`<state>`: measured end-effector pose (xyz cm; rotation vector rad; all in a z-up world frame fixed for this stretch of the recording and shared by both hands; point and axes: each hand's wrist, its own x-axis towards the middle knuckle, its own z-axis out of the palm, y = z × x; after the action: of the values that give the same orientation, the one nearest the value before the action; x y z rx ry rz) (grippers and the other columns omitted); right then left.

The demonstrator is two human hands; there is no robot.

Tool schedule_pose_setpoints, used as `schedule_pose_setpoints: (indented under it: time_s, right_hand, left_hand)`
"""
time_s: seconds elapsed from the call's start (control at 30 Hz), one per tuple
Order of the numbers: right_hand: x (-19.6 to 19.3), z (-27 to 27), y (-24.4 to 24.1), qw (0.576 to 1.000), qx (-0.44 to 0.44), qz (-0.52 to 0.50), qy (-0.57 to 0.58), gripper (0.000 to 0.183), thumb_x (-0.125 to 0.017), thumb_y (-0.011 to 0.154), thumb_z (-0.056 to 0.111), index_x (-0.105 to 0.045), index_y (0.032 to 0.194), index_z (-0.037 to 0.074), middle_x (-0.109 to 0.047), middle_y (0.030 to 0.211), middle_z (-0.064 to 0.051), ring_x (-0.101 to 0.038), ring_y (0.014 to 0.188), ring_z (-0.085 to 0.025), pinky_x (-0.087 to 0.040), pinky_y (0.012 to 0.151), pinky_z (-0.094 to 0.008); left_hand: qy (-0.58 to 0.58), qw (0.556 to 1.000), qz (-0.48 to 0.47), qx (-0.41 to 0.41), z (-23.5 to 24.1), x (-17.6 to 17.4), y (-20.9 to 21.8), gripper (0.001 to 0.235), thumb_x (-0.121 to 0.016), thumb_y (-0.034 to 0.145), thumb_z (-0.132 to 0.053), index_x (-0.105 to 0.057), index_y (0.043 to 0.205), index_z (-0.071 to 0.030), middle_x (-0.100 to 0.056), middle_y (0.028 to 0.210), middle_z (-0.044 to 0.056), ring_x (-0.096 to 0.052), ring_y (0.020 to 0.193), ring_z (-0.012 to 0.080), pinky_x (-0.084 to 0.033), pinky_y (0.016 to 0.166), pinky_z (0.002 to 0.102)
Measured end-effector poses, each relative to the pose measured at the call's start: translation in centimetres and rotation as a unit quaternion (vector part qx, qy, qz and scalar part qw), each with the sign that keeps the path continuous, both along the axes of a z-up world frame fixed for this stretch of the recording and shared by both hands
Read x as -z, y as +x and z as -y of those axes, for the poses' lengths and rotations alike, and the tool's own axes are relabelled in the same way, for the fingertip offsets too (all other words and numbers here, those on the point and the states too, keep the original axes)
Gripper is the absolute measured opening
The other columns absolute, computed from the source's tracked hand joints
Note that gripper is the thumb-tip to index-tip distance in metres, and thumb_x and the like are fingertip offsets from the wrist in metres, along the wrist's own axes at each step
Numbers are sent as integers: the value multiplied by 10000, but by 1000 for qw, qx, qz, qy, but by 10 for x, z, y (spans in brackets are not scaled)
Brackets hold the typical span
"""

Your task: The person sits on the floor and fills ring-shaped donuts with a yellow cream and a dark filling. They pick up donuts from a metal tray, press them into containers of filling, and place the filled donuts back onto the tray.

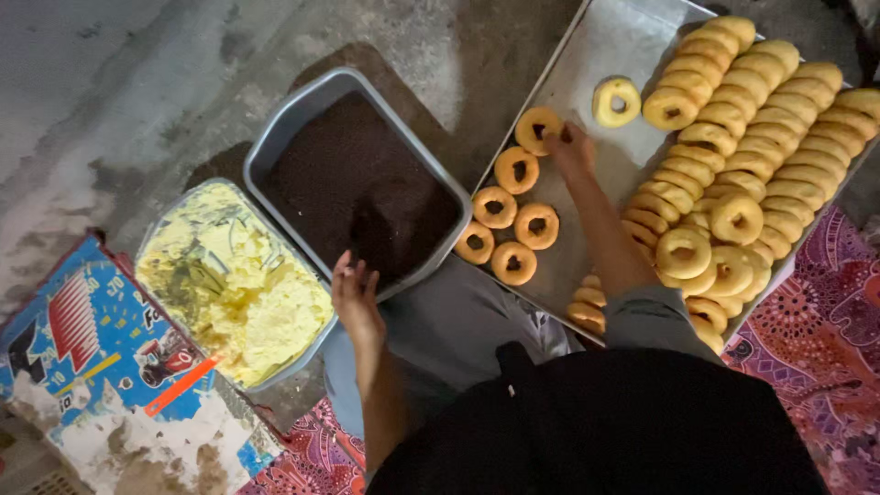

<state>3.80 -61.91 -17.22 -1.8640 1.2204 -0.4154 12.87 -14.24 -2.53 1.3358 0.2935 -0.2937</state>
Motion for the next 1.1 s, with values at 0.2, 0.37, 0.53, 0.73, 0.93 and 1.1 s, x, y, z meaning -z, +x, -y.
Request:
schedule_pose_setpoints:
  time_s: [0.2,0.37,0.53,0.73,0.93,1.1]
  right_hand:
    - [-25,65,-11,942,-59,25,-329,534,-536,887,37,-629,1399,-82,-669,1200,-258,-616,1085,-437,-510,932,-508]
    - [-36,120,-14,802,-296,-246,-457,321,-703,755,206,-781,1041,80,-713,1011,-153,-656,1015,-344,-528,937,-466]
    - [-34,141,-53,837,-230,-276,-412,290,-711,825,248,-748,1077,108,-673,1168,-203,-609,1133,-410,-464,950,-537]
    - [-58,133,-97,790,-108,-291,-528,606,-759,716,342,-626,1239,65,-607,1369,-227,-547,1203,-495,-409,982,-631]
    - [-74,16,-52,894,-166,-140,-391,204,-627,947,102,-654,1140,42,-693,1149,-164,-640,1091,-374,-512,985,-514]
    - [-95,12,-93,867,-293,-105,-390,395,-780,686,200,-756,1041,29,-725,982,-279,-695,874,-421,-560,754,-508]
  left_hand:
    - [-39,999,-26,18,7,-13,-4,576,-548,1020,-378,-475,1470,-25,-476,1532,139,-500,1383,346,-449,1093,502]
    - [-44,998,-5,35,15,-19,-8,583,-574,1007,-388,-491,1453,-22,-507,1511,132,-524,1369,345,-452,1094,506]
    - [-22,1000,-4,15,-3,-19,-24,533,-578,1019,-406,-525,1403,-40,-557,1446,120,-552,1306,302,-453,1063,494]
    - [-41,999,-2,23,7,-15,-67,425,-604,1038,-391,-559,1277,-42,-609,1400,101,-612,1237,257,-501,1054,465]
    - [-113,985,-51,122,48,-10,-122,403,-560,1042,-343,-630,1309,-49,-668,1301,90,-674,1092,221,-529,937,371]
    - [-129,978,-46,155,16,-15,-151,423,-528,1033,-344,-592,1319,-39,-659,1312,97,-689,1135,233,-523,964,366]
